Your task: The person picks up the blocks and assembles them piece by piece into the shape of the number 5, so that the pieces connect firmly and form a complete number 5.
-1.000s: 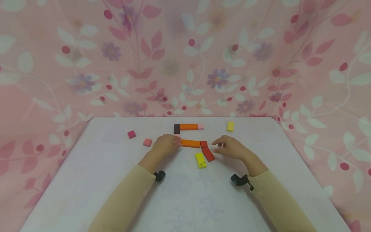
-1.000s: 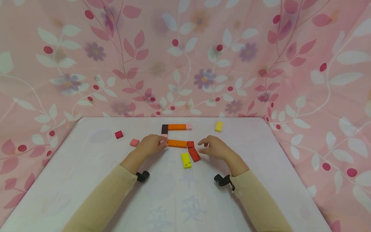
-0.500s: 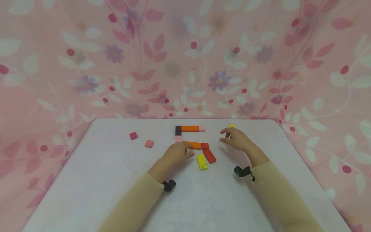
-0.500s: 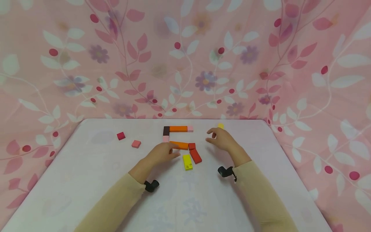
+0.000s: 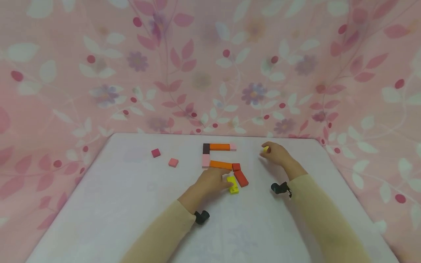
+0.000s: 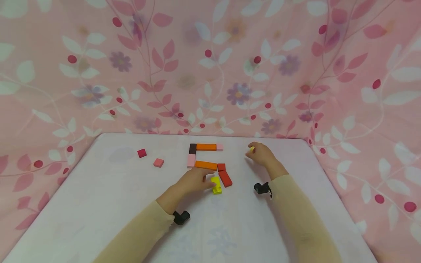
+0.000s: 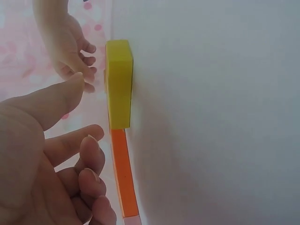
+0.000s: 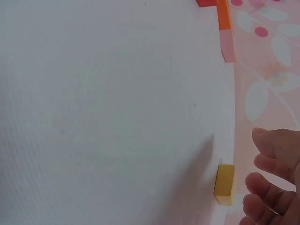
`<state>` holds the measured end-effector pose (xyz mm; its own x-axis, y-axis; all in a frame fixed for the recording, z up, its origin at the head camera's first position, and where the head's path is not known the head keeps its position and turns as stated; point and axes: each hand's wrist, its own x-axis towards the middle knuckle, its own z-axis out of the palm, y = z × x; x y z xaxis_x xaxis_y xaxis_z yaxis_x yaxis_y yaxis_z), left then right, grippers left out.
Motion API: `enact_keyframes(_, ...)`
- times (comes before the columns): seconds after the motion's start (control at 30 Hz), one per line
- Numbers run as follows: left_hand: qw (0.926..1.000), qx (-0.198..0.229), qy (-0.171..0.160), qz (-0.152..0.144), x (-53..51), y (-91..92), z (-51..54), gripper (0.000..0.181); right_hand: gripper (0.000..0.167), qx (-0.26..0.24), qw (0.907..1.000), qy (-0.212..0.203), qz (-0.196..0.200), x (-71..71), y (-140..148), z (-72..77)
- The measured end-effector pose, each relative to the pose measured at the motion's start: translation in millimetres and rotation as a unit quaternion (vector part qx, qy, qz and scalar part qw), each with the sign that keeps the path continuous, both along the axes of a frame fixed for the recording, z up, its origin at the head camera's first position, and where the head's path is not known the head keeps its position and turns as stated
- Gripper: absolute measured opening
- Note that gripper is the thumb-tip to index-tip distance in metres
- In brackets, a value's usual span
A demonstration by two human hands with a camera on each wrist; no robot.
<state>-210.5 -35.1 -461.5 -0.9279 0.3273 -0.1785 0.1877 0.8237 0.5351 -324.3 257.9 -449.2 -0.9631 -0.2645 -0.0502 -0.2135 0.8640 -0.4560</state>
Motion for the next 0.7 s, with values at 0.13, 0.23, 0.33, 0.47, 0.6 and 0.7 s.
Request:
enact_keyframes(0.13,1.0000,-0.009,0.000,0.002,0.1,2.1,-2.9,0.056,0.054,0.004,0.9999,-0.010,-0.011,-7.6,8,-1.8)
enact_keyframes(0.23,0.9998,-0.020,0.003,0.004,-0.2,4.2,-4.4,0.059,0.060,0.003,0.9994,-0.027,-0.022,-13.6,13,-4.9)
enact_keyframes(0.33,0.9992,-0.038,0.012,-0.002,-0.6,7.2,-4.7,0.063,0.065,0.002,0.9983,-0.043,-0.039,-19.4,17,-8.2)
enact_keyframes(0.47,0.9976,-0.061,0.030,-0.012,-0.5,10.6,-4.4,0.066,0.071,-0.006,0.9969,-0.062,-0.048,-23.9,21,-9.5)
enact_keyframes(0.6,0.9967,-0.069,0.039,-0.018,0.7,12.0,-4.7,0.066,0.076,-0.010,0.9956,-0.076,-0.055,-25.3,24,-9.5)
enact_keyframes(0.7,0.9962,-0.072,0.041,-0.026,3.1,12.5,-5.0,0.065,0.078,-0.009,0.9941,-0.089,-0.062,-25.7,26,-9.8)
